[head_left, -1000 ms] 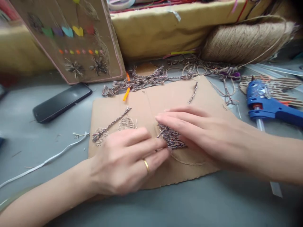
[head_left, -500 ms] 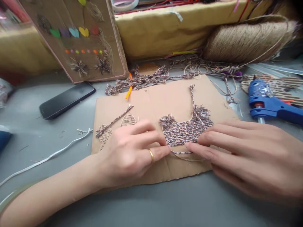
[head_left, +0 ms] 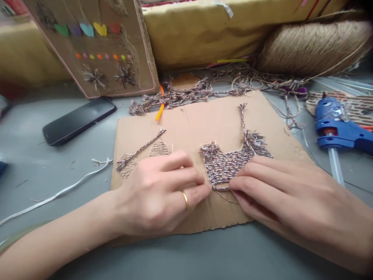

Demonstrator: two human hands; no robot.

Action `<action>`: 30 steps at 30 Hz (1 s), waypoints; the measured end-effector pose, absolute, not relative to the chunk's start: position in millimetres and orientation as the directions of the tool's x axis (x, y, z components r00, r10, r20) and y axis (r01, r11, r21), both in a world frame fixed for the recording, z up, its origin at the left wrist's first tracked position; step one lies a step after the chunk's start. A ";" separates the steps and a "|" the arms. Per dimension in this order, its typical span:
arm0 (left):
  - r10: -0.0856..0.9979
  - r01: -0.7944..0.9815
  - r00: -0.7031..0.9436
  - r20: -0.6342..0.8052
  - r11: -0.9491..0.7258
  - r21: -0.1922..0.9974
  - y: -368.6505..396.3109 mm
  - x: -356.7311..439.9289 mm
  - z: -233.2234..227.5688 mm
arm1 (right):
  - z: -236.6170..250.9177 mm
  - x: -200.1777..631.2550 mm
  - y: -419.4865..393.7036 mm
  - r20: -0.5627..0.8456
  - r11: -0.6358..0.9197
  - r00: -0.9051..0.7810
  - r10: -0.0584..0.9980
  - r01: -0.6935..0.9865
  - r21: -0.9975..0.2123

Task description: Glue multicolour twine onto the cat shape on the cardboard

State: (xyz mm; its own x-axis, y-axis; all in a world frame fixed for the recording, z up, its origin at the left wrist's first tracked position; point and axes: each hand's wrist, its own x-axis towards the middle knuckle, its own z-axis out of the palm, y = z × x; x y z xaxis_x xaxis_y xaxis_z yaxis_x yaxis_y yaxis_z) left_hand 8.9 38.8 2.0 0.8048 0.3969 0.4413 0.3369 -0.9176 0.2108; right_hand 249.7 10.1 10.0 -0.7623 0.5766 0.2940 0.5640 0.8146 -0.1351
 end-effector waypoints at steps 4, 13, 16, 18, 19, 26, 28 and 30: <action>0.319 0.315 0.827 0.463 -0.945 0.087 30.2 7.9 -4.9 | 12.1 245.6 12.9 0.329 0.841 -0.784 0.527 0.536 -0.072; 0.257 0.292 0.868 0.424 -0.956 -0.017 27.2 7.6 -7.9 | 3.8 252.3 12.4 0.311 0.840 -0.794 0.523 0.542 -0.028; 0.279 0.305 0.862 0.423 -0.952 0.009 28.4 8.0 -6.7 | 2.7 255.0 12.2 0.309 0.838 -0.788 0.532 0.543 -0.057; 0.287 0.314 0.857 0.427 -0.950 0.009 28.9 7.1 -6.7 | 2.6 256.0 12.7 0.296 0.838 -0.792 0.535 0.541 -0.066; 0.281 0.313 0.861 0.424 -0.950 -0.006 29.1 6.4 -6.8 | 2.6 256.4 13.0 0.286 0.841 -0.797 0.532 0.537 -0.069; 0.265 0.306 0.893 0.365 -0.950 -0.057 26.2 1.3 -6.4 | 3.8 261.2 13.9 0.322 0.877 -0.821 0.472 0.474 -0.076; 0.293 0.322 0.890 0.350 -0.946 -0.028 24.5 0.8 -6.8 | 4.5 262.5 14.0 0.324 0.885 -0.828 0.457 0.460 -0.073; 0.305 0.324 0.886 0.349 -0.946 0.005 24.0 1.2 -7.4 | 5.1 263.5 14.3 0.324 0.891 -0.834 0.446 0.447 -0.078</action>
State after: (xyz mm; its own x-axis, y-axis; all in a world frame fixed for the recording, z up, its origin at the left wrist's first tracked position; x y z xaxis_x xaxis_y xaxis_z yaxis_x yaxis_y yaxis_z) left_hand 1.2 24.0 -7.4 0.8859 0.3050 0.3494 0.3238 -0.9461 0.0049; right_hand 263.5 14.3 5.1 -0.8339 0.4465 0.3245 0.4469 0.8912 -0.0777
